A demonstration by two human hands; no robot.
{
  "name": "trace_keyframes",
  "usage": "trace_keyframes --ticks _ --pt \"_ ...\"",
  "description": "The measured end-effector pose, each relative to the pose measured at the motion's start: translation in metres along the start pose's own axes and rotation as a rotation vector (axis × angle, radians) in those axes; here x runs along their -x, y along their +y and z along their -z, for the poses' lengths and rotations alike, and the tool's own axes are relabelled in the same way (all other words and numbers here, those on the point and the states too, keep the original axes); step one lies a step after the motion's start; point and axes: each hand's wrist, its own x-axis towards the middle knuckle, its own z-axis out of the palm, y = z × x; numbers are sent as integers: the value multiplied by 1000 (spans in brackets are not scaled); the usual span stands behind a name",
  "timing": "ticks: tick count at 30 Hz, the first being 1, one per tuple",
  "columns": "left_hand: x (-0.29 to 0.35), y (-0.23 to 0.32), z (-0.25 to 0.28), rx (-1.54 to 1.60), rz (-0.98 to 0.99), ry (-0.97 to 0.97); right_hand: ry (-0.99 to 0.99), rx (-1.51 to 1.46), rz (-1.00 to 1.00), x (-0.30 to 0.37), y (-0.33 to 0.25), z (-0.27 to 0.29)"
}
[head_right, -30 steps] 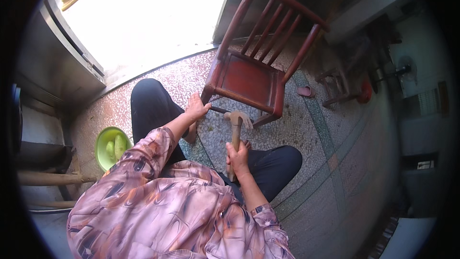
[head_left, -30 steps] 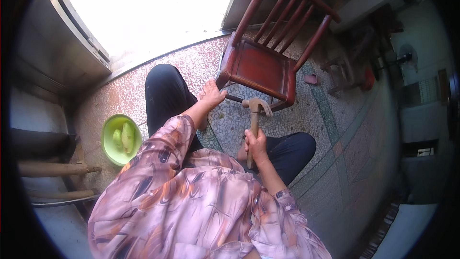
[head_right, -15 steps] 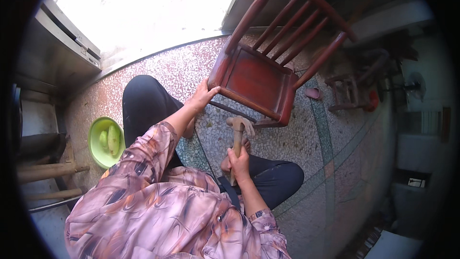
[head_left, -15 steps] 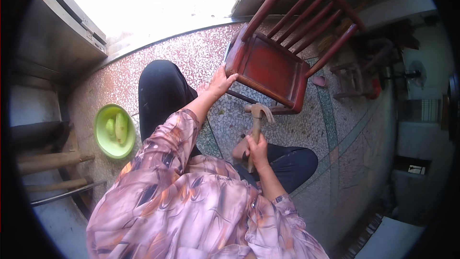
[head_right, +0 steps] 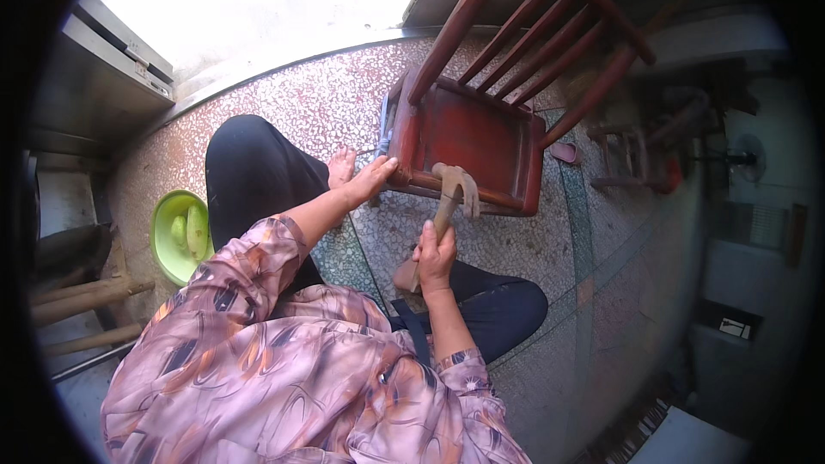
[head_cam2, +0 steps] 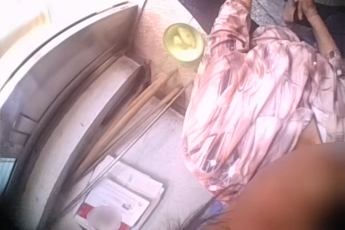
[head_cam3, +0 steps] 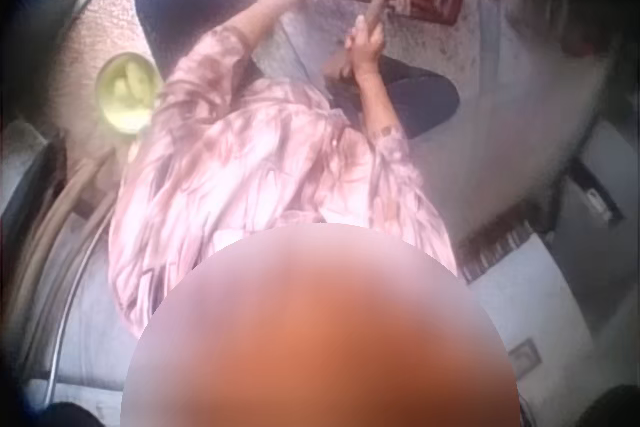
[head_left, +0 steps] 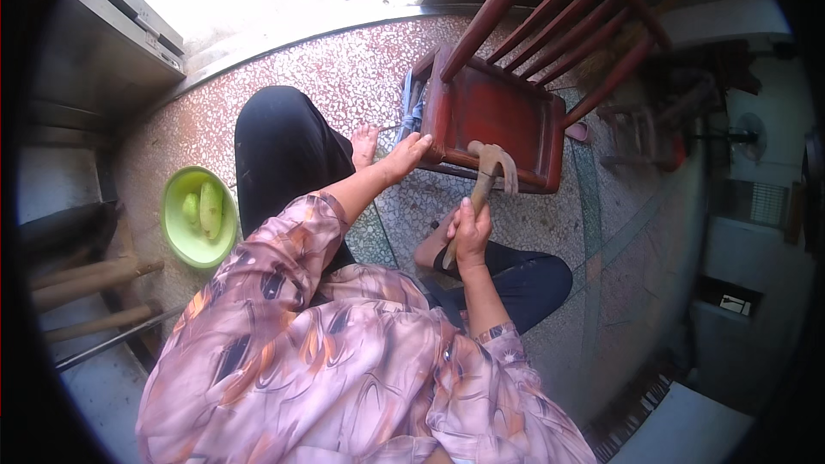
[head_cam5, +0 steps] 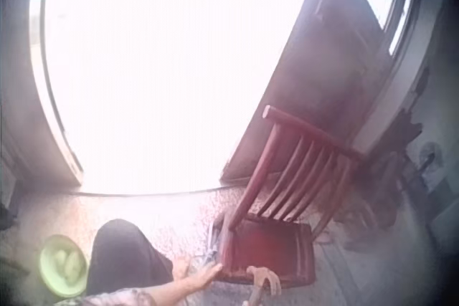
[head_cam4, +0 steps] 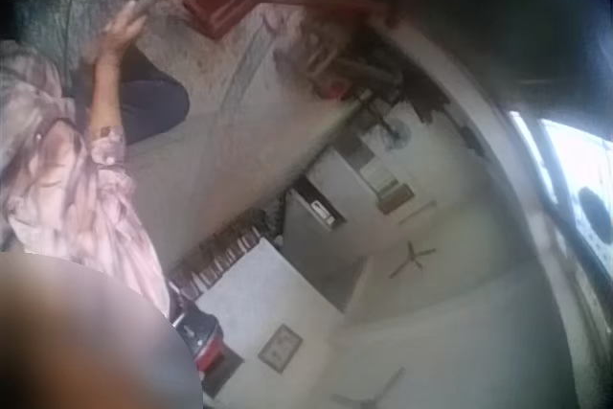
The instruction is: Repairing a wooden chair using a hammer.
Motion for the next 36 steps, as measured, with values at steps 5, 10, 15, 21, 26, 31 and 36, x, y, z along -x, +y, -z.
trace_keyframes --ticks 5,10,15,21,26,31,36 --pt "-3 -20 -3 -44 2 -72 -19 -168 172 31 5 2" --pt "9 -11 -14 -16 -3 -89 46 770 451 2 53 9" --pt "9 -22 -13 -145 -69 -58 2 -39 251 34 1 5" --pt "22 8 -16 -37 -33 -36 112 545 507 9 52 23" --pt "12 -7 -11 -81 -44 -53 88 322 360 19 21 29" --pt "5 -15 -9 -59 45 -159 91 285 486 27 36 20" --pt "10 -20 -15 -43 -44 -53 94 615 307 12 45 26"
